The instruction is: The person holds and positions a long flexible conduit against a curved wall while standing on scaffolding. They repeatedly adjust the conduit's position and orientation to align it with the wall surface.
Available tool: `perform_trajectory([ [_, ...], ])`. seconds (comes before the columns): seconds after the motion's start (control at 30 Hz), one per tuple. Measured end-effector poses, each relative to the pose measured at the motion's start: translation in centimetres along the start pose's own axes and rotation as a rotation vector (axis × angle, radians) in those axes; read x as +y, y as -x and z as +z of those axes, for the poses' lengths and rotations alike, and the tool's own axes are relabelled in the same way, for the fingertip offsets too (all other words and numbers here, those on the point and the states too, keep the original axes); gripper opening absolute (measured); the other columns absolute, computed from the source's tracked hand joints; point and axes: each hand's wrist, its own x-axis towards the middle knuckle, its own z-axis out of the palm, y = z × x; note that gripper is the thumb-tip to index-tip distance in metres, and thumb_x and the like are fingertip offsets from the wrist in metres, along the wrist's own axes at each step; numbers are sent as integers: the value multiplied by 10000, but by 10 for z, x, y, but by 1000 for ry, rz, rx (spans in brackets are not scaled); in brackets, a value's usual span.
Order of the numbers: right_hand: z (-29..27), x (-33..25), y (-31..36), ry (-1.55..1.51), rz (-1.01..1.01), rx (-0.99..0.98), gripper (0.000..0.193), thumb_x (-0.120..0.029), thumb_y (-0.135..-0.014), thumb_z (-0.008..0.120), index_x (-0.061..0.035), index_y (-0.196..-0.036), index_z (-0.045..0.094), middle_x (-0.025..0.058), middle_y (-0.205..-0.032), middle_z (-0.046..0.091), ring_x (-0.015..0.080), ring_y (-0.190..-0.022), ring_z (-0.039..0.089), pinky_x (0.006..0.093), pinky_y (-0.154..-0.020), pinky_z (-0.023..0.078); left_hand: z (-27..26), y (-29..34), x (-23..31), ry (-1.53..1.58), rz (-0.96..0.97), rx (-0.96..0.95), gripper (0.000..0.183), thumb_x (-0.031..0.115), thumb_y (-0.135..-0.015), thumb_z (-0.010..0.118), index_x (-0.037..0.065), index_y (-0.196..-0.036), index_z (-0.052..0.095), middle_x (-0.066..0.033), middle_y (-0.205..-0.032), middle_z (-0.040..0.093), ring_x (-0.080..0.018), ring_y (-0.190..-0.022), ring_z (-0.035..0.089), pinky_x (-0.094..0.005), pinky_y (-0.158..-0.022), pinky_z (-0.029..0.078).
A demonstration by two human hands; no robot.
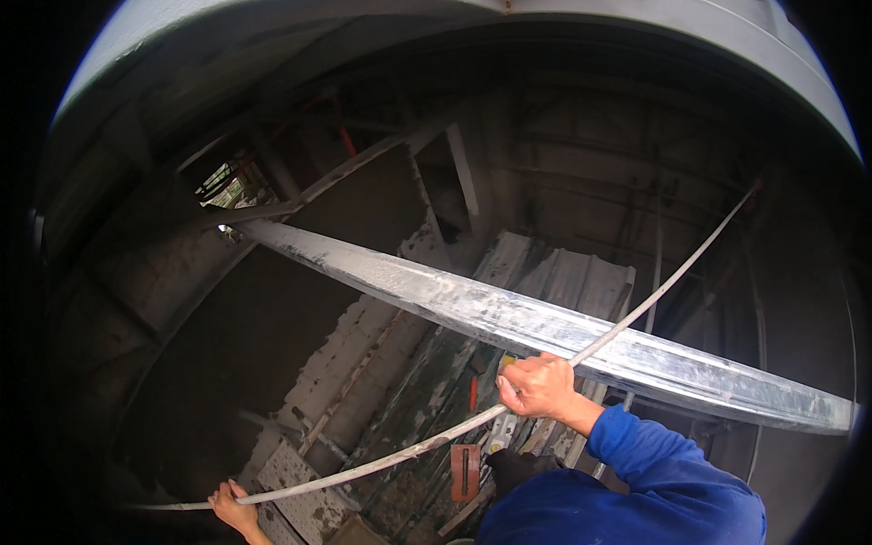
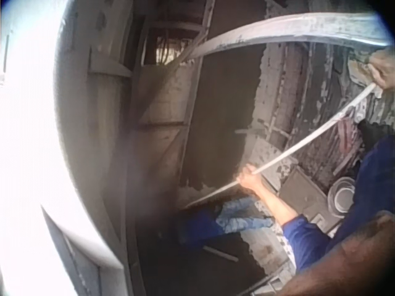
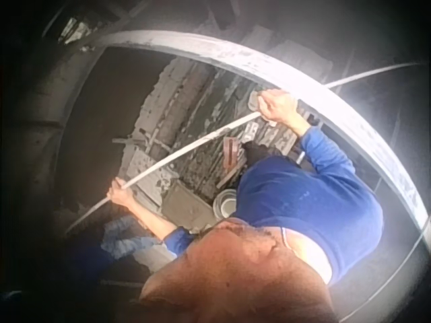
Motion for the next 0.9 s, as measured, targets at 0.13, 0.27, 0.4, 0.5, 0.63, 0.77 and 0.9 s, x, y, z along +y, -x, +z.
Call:
perform_trajectory([
  [0.13,0,0,0,-3,-12,17,161,-221,-755,639,-168,-613,585,-10,-515,515,201,-443,543,351,-432,417,-3,-1,2,21,-8,-44,288,159,-877,616,-18,-657,556,-216,-604,525,-401,-641,500,-451,-669,398],
  [0.27,0,1,0,9,-21,2,148,-221,-752,641,-171,-620,597,-10,-516,510,200,-445,543,351,-433,416,-5,-2,4,30,-8,-38,276,157,-872,614,-20,-665,568,-215,-609,528,-402,-647,504,-457,-673,400],
  [0.4,-2,-1,-1,1,12,-30,152,-219,-759,642,-166,-622,601,-2,-514,519,211,-440,542,353,-440,422,-7,-3,7,43,-20,-31,263,158,-864,615,-22,-675,583,-214,-618,533,-401,-651,509,-459,-677,403],
  [0.5,-4,-4,-4,13,61,-80,171,-222,-771,640,-155,-621,594,8,-509,527,226,-430,538,356,-442,426,-10,-5,9,40,-20,-51,256,159,-860,612,-21,-679,586,-211,-625,539,-402,-654,511,-460,-675,402],
  [0.63,-6,-4,-7,1,85,-119,161,-226,-783,639,-149,-645,610,15,-504,528,239,-422,532,360,-438,426,-10,-6,12,57,18,13,236,87,-816,615,-14,-621,529,-204,-559,479,-378,-586,463,-432,-659,371],
  [0.77,-6,-2,-7,-18,59,-90,136,-216,-759,658,-151,-649,611,7,-510,523,225,-423,524,350,-434,410,-11,-9,14,46,66,43,263,131,-810,605,-11,-606,519,-210,-559,480,-389,-587,462,-439,-651,366],
  [0.9,-7,0,-7,-38,73,-124,85,-193,-739,665,-141,-685,626,5,-520,503,199,-455,531,354,-459,366,-16,-9,11,36,43,-100,268,138,-827,608,3,-621,500,-205,-597,495,-400,-617,475,-465,-650,377],
])
